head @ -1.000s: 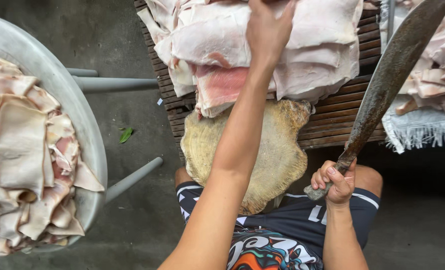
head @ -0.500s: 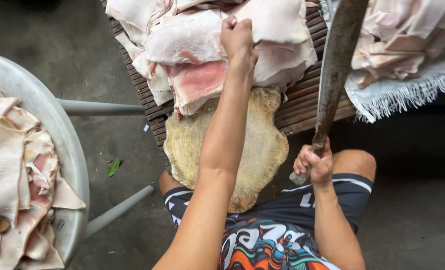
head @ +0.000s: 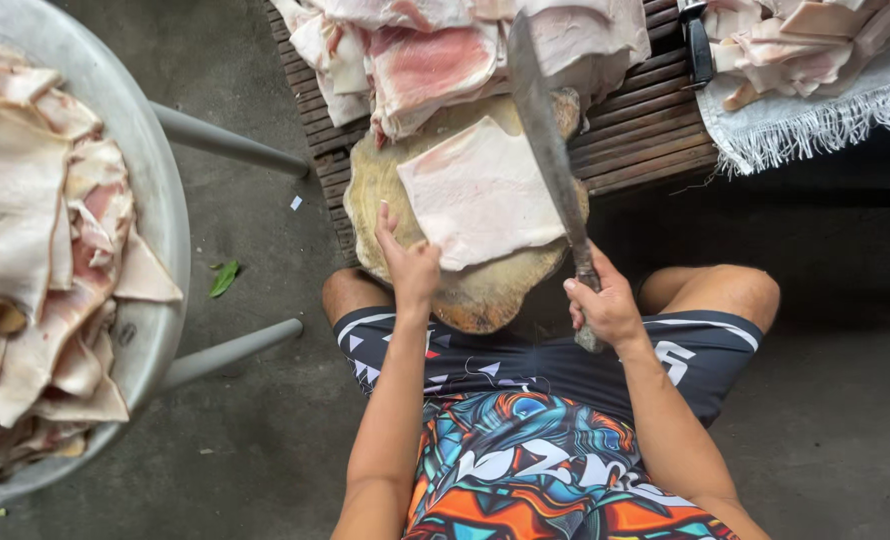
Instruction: The person slices pieces of animal skin on a wooden block using a large knife, moving the cut strips into a pile and reaching for larger pieces from a nearby basin.
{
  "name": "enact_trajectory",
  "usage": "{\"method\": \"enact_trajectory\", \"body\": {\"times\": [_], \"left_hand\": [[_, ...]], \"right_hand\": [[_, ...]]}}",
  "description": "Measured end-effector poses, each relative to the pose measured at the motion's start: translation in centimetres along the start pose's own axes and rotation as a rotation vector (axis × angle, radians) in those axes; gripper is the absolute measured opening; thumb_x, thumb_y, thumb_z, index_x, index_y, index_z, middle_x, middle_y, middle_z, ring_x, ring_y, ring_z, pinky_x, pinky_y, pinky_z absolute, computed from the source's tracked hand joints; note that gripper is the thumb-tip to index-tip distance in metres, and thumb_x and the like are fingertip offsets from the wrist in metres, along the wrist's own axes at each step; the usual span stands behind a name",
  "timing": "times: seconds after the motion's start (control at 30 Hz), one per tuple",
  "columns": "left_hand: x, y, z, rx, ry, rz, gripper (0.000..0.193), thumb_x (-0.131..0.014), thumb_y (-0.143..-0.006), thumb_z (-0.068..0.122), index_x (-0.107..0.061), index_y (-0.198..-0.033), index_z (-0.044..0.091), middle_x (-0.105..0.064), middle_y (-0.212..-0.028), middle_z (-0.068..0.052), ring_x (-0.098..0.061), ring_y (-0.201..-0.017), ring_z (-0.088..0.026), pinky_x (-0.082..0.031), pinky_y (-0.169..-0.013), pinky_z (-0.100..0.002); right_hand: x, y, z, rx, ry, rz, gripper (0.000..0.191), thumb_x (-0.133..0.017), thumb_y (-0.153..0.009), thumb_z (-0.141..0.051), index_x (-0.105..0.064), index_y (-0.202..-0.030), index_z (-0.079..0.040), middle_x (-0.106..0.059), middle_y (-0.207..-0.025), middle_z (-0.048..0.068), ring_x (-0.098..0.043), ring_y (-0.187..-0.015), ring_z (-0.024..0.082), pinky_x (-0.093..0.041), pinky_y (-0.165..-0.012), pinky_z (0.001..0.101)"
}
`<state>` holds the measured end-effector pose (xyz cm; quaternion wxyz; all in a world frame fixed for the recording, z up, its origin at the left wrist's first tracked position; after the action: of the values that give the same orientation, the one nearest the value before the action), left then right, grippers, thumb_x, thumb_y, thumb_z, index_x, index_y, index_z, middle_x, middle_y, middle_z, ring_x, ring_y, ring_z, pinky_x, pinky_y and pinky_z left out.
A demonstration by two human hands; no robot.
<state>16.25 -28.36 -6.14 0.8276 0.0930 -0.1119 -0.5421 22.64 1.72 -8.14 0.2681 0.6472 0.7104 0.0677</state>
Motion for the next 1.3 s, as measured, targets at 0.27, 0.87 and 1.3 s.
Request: {"method": "enact_trajectory", "body": {"times": [0.27, 0.87, 1.3], "left_hand": [[-5.6, -5.4, -1.4, 0.195, -0.078, -0.169, 0.044, -0.067, -0.095, 0.006, -0.063, -0.133, -0.014, -0.074, -0.12, -0.022, -0.074, -0.1, -0.024, -0.059, -0.085, -0.033], [2.9, -3.2, -5.1, 0.418, 0.582, -0.186, 0.048, -0.054, -0.103, 0.014, -0.043, -0.149, 0.007, -0.059, -0.141, -0.014, -0.061, -0.124, -0.028, -0.052, -0.105, -0.045], [2.8, -2.4, -4.7, 0.379, 0.6, -0.242, 0.042, -0.051, -0.103, 0.009, -0.049, -0.146, 0.009, -0.065, -0.131, -0.011, -0.063, -0.119, -0.026, -0.055, -0.103, -0.044]], "right_hand": [[-0.5, 0.6, 0.5, -0.055, 0.314, 0.003, 0.07, -0.06, -0.097, -0.014, -0.032, -0.161, -0.021, -0.051, -0.064, -0.001, -0.05, -0.048, 0.009, -0.048, -0.044, 0.0284], [-6.5, 4.9, -3.3, 0.43, 0.98, 0.033, 0.057, -0.06, -0.103, -0.021, -0.044, -0.157, -0.027, -0.071, -0.086, 0.017, -0.07, -0.074, 0.032, -0.056, -0.073, 0.0388], [-6.1, 11.8, -14.1, 0.818, 0.479, -0.13, 0.059, -0.05, -0.112, -0.01, -0.028, -0.164, -0.024, -0.06, -0.081, 0.003, -0.053, -0.063, 0.009, -0.05, -0.062, 0.0209]]}}
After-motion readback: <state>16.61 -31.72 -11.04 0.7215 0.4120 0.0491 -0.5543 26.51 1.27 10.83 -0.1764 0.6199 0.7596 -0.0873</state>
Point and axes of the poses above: each hand's wrist, its own y-axis away from the middle knuckle, its own x-axis out of the back of the hand, z = x × y, the point moved 7 cm from there along -y, towards the middle knuckle
